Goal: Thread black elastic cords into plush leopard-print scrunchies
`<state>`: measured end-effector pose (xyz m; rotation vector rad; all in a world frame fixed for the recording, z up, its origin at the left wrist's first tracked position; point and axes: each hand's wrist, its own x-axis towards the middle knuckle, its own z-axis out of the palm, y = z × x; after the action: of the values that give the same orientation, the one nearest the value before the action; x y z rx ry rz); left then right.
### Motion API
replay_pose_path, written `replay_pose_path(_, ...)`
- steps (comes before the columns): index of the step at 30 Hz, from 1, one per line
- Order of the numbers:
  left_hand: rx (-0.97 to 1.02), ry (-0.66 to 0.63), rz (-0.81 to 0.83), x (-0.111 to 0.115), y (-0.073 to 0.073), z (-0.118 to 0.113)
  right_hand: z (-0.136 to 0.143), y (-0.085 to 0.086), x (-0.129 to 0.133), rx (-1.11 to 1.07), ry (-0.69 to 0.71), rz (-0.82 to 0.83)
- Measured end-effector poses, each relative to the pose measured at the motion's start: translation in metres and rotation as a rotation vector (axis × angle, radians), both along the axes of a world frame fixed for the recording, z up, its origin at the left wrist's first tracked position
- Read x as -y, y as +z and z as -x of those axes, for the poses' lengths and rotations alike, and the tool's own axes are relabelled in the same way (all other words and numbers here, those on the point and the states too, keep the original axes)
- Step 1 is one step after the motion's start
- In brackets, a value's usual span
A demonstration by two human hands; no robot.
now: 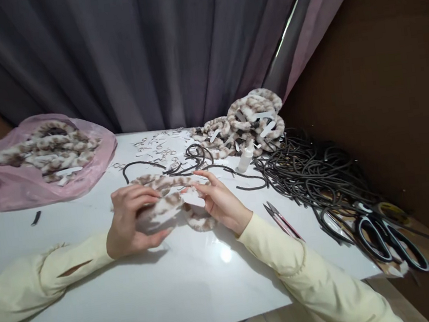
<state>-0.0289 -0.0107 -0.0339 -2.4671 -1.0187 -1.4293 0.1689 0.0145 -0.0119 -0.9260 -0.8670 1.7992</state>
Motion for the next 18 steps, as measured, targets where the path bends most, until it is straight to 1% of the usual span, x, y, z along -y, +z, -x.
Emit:
replay_pose_path(1,-0.078,0.025,-0.020,0.002,0.000,-0.001,0.001,0.001,0.001,-0.027,0.010,0.033)
replay_pose_path(3,-0.179,0.041,-0.003,0.005,-0.002,-0.004,0.002,0.001,0.002,-0.052,0.044,0.090)
replay_pose_path(5,-0.199,0.003,0.020,0.004,-0.004,-0.005,0.003,-0.001,0.003,-0.043,0.063,0.123)
replay_pose_path(7,-0.192,-0.074,0.091,0.001,-0.007,-0.005,0.005,-0.002,0.004,-0.031,0.079,0.142)
replay_pose_path(9,-0.180,-0.136,0.248,-0.001,-0.009,-0.004,0.005,-0.003,0.004,-0.033,0.089,0.151)
replay_pose_path(10,-0.166,-0.141,0.345,-0.002,-0.010,-0.003,0.006,-0.002,0.005,-0.033,0.091,0.150)
replay_pose_path(13,-0.088,-0.065,0.598,-0.006,-0.009,-0.003,0.004,0.001,0.007,0.027,0.129,0.152)
replay_pose_path(15,-0.030,-0.021,0.719,-0.009,-0.006,-0.003,0.003,0.002,0.007,0.108,0.202,0.140)
replay_pose_path(17,0.034,-0.014,0.833,-0.012,-0.003,-0.004,0.001,0.002,0.007,0.144,0.277,0.103)
replay_pose_path(18,0.071,-0.021,0.890,-0.013,-0.002,-0.004,0.000,0.002,0.007,0.129,0.302,0.071)
